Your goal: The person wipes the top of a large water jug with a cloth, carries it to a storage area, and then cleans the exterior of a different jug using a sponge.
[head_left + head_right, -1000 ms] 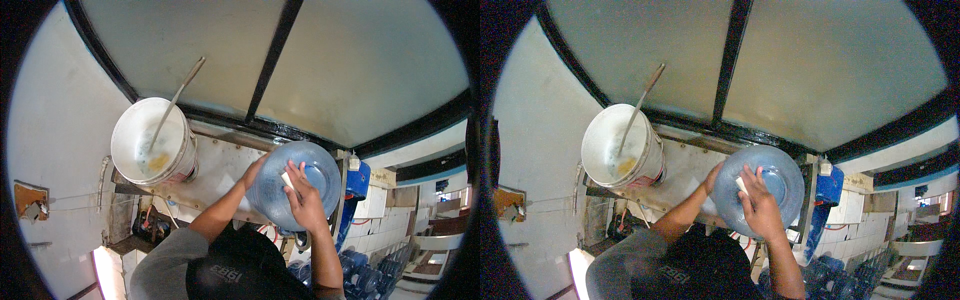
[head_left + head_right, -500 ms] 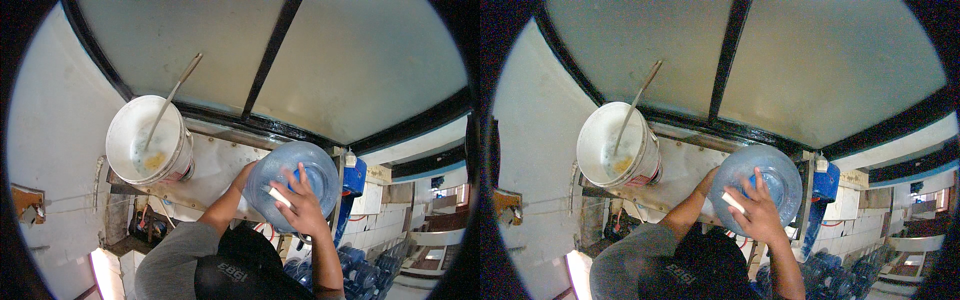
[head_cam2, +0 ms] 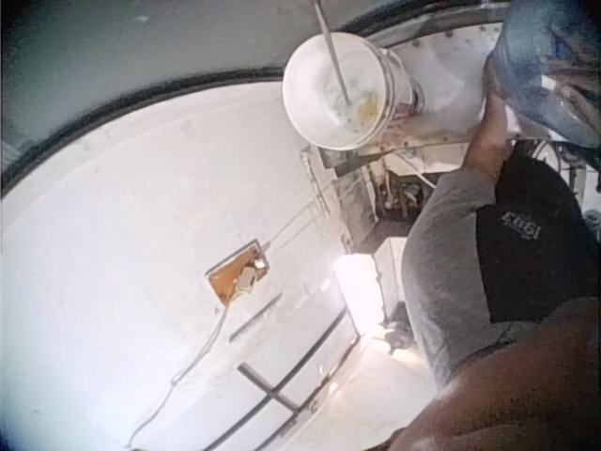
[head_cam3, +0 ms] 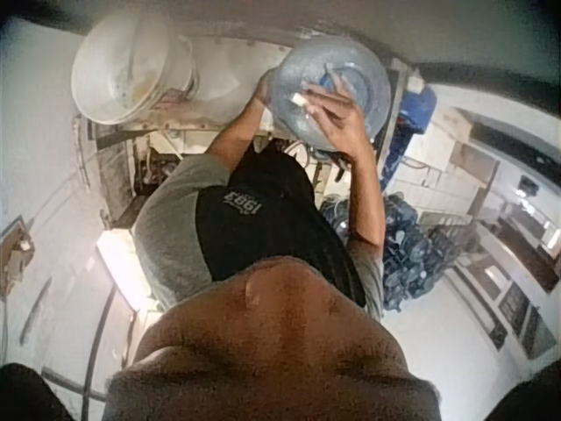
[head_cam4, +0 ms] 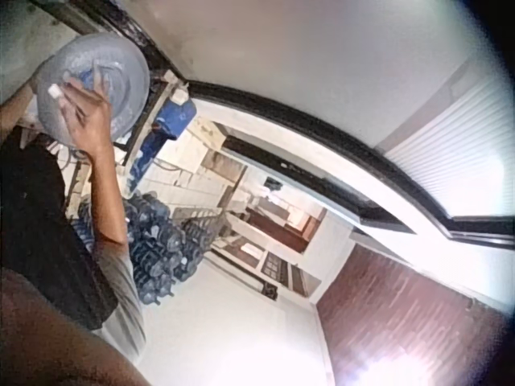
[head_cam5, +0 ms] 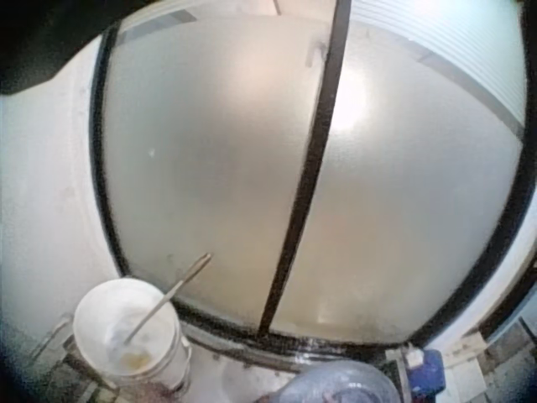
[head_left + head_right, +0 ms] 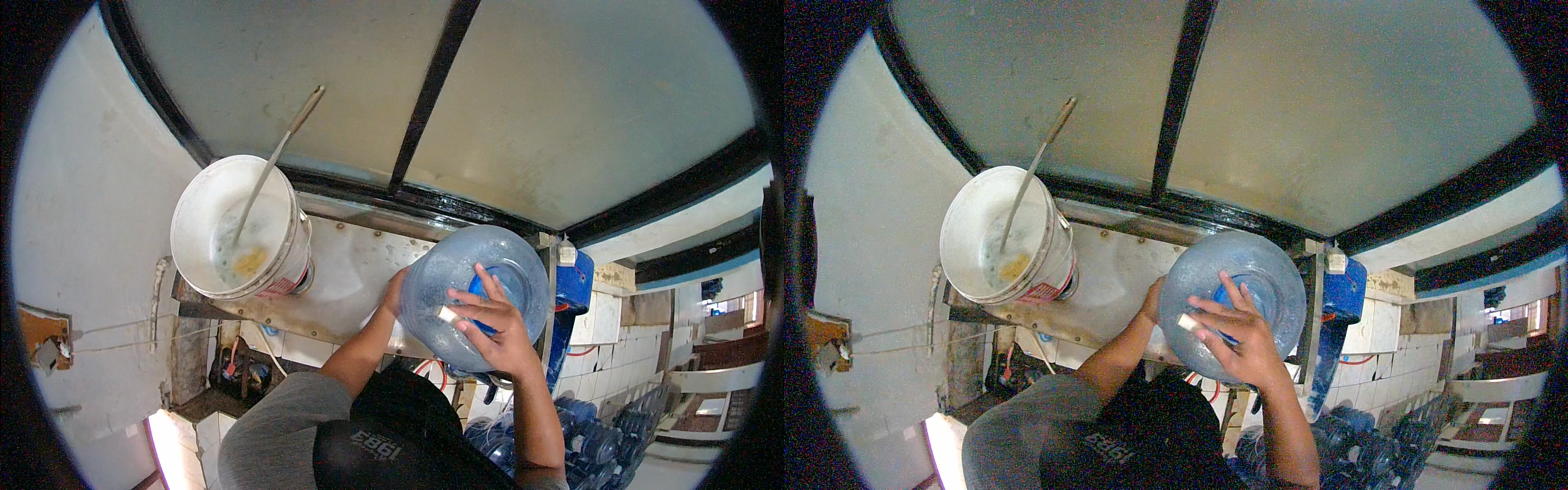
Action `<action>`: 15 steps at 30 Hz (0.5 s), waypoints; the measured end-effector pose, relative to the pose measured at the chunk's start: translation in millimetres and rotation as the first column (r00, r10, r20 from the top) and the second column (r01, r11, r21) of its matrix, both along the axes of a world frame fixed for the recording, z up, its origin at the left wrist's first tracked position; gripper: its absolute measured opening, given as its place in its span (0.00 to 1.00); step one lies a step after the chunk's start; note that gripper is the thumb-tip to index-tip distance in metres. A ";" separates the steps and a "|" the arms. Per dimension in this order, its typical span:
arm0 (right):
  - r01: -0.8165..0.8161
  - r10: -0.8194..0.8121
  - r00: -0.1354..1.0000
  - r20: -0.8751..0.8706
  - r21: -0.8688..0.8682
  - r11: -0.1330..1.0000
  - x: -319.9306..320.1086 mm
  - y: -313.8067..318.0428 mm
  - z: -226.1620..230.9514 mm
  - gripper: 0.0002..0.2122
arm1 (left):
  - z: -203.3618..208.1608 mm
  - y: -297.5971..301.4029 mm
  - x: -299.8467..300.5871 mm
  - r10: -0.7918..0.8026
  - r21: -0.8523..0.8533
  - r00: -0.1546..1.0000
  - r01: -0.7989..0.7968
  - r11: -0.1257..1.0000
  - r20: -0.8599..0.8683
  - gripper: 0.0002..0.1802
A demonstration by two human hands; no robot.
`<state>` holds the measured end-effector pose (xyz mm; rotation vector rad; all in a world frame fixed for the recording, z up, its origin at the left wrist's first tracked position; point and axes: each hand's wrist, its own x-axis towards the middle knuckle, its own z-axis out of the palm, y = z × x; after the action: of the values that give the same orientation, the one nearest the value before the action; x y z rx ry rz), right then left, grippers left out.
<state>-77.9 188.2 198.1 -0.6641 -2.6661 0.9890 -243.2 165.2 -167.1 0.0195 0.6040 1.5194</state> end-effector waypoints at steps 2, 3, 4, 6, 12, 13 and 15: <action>0.079 -0.080 0.997 0.022 0.027 0.997 -6.2 -4.5 2.3 0.15 | -25.9 3.2 2.8 0.040 -0.006 0.997 -0.040 0.999 0.063 0.24; 0.139 -0.140 0.990 0.008 0.031 0.990 -8.5 -5.4 0.9 0.16 | -35.8 4.3 5.3 0.058 -0.026 0.997 -0.056 0.998 0.057 0.25; 0.199 -0.199 0.980 -0.006 0.035 0.979 -11.0 -5.9 -1.8 0.17 | -45.3 5.7 8.1 0.075 -0.045 0.996 -0.072 0.996 0.050 0.26; 0.268 -0.268 0.963 -0.011 0.069 0.961 -19.2 -6.8 -2.6 0.18 | -73.2 7.4 15.1 0.158 -0.054 0.987 -0.159 0.986 -0.015 0.28; 0.210 -0.215 0.976 0.028 0.123 0.970 -16.5 -7.0 -3.3 0.17 | -25.8 3.5 5.9 -0.030 0.063 0.996 0.025 0.998 0.081 0.28; 0.137 -0.142 0.989 0.042 0.117 0.984 -12.5 -6.1 -4.0 0.17 | 5.3 5.1 -11.6 -0.136 0.014 0.990 0.135 0.991 0.043 0.27; 0.056 -0.061 0.997 0.042 0.094 0.994 -10.3 -5.7 -3.7 0.16 | 52.1 11.6 -30.0 -0.232 -0.012 0.973 0.232 0.973 0.013 0.25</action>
<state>-88.2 182.6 194.4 -0.7486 -2.6957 0.8396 -273.2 176.8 -115.0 0.0694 0.5818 1.2879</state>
